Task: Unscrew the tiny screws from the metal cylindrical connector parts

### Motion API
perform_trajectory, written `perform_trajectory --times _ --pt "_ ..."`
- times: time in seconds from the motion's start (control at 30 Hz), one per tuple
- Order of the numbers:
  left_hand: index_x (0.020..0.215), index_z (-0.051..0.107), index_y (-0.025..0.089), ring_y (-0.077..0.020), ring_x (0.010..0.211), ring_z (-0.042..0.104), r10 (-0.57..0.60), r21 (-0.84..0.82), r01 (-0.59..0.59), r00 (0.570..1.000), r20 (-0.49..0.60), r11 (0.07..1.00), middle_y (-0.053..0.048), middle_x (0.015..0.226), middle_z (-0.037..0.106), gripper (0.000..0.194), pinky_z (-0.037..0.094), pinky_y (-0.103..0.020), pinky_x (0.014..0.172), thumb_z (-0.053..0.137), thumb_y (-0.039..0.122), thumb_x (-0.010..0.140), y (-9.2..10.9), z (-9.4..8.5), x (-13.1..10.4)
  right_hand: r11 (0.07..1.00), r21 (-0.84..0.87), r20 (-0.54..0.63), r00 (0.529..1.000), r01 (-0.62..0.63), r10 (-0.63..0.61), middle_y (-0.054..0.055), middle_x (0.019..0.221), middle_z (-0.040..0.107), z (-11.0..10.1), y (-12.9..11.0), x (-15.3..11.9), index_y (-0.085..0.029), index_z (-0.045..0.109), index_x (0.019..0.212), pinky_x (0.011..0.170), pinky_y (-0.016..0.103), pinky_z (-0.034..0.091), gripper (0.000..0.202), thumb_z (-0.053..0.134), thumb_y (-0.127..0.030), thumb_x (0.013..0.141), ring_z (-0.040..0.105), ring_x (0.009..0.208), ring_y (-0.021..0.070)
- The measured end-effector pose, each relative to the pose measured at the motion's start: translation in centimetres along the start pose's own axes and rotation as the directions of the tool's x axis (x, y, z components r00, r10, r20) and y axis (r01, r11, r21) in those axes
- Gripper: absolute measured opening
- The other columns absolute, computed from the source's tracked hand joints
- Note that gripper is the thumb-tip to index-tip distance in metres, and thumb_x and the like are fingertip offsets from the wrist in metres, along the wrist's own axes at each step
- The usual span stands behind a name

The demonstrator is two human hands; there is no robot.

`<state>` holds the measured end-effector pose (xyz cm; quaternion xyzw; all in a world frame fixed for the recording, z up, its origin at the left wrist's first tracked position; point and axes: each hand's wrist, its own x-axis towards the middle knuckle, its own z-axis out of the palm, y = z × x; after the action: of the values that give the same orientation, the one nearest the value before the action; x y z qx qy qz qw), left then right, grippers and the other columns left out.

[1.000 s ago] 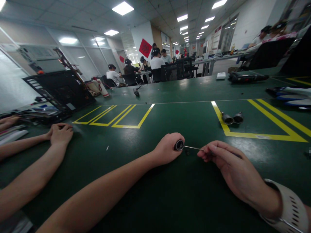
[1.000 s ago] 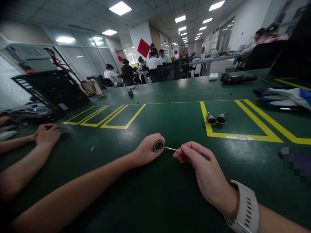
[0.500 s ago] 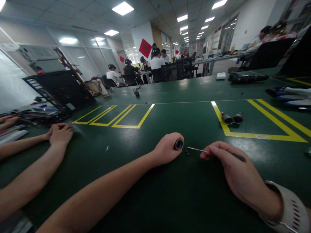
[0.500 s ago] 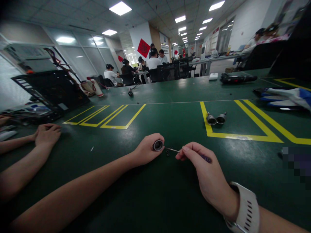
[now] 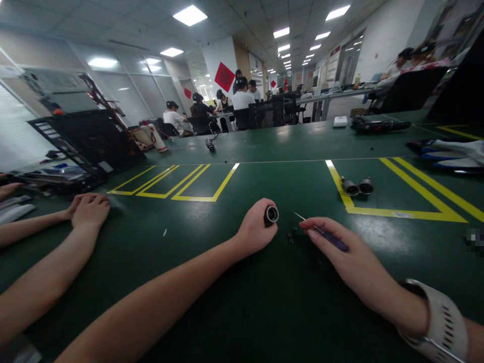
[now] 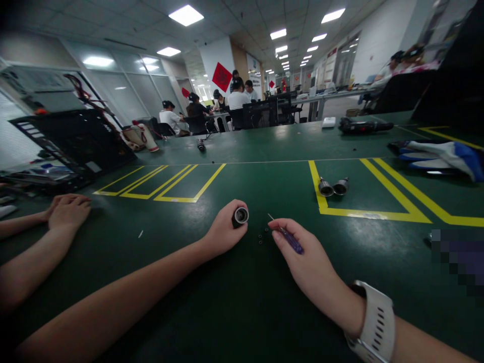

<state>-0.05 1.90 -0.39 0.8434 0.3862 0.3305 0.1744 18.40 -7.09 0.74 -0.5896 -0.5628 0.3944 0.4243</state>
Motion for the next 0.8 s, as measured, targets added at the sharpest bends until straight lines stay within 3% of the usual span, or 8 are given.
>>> perform_trajectory --times 0.13,0.3,0.57,0.8 --pt "0.086 0.047 0.018 -0.0157 0.078 0.049 0.018 -0.025 -0.02 0.996 -0.083 0.999 -0.002 0.085 0.053 0.028 0.041 -0.029 0.07 0.045 0.001 0.064 -0.4 0.1 0.0 0.975 -0.13 0.046 0.983 0.18 -0.175 0.006 0.102 0.066 0.7 0.5 0.7 -0.024 0.064 0.096 0.088 0.046 0.043 0.02 0.053 -0.03 0.081 0.058 0.099 0.0258" --pt "0.085 0.045 0.018 -0.0174 0.083 0.048 0.069 -0.03 -0.077 0.976 -0.205 0.997 -0.004 0.087 0.051 0.026 0.04 -0.032 0.076 0.042 0.0 0.066 -0.4 -0.1 -0.1 0.819 -0.408 0.17 0.915 0.404 -0.366 0.01 0.099 0.062 1.8 1.0 2.2 -0.02 0.061 0.097 0.08 0.046 0.046 0.017 0.054 -0.021 0.082 0.056 0.092 0.0258" --pt "0.087 0.045 0.019 -0.0185 0.088 0.049 0.11 -0.029 -0.123 0.952 -0.284 0.992 -0.006 0.091 0.05 0.025 0.041 -0.034 0.079 0.04 0.0 0.071 0.0 -0.4 -0.5 0.696 -0.46 0.349 0.833 0.551 -0.429 0.009 0.093 0.058 3.4 -0.1 2.7 -0.022 0.062 0.088 0.065 0.04 0.047 0.019 0.047 -0.012 0.083 0.052 0.078 0.0235" --pt "0.088 0.045 0.019 -0.0188 0.088 0.049 0.104 -0.005 -0.11 0.95 -0.295 0.994 -0.006 0.092 0.051 0.022 0.041 -0.034 0.079 0.041 0.003 0.073 -0.2 -0.4 -0.4 0.721 -0.446 0.336 0.845 0.531 -0.415 0.007 0.092 0.06 3.0 -0.3 2.6 -0.022 0.059 0.094 0.068 0.038 0.048 0.018 0.043 -0.017 0.088 0.055 0.079 0.0215"
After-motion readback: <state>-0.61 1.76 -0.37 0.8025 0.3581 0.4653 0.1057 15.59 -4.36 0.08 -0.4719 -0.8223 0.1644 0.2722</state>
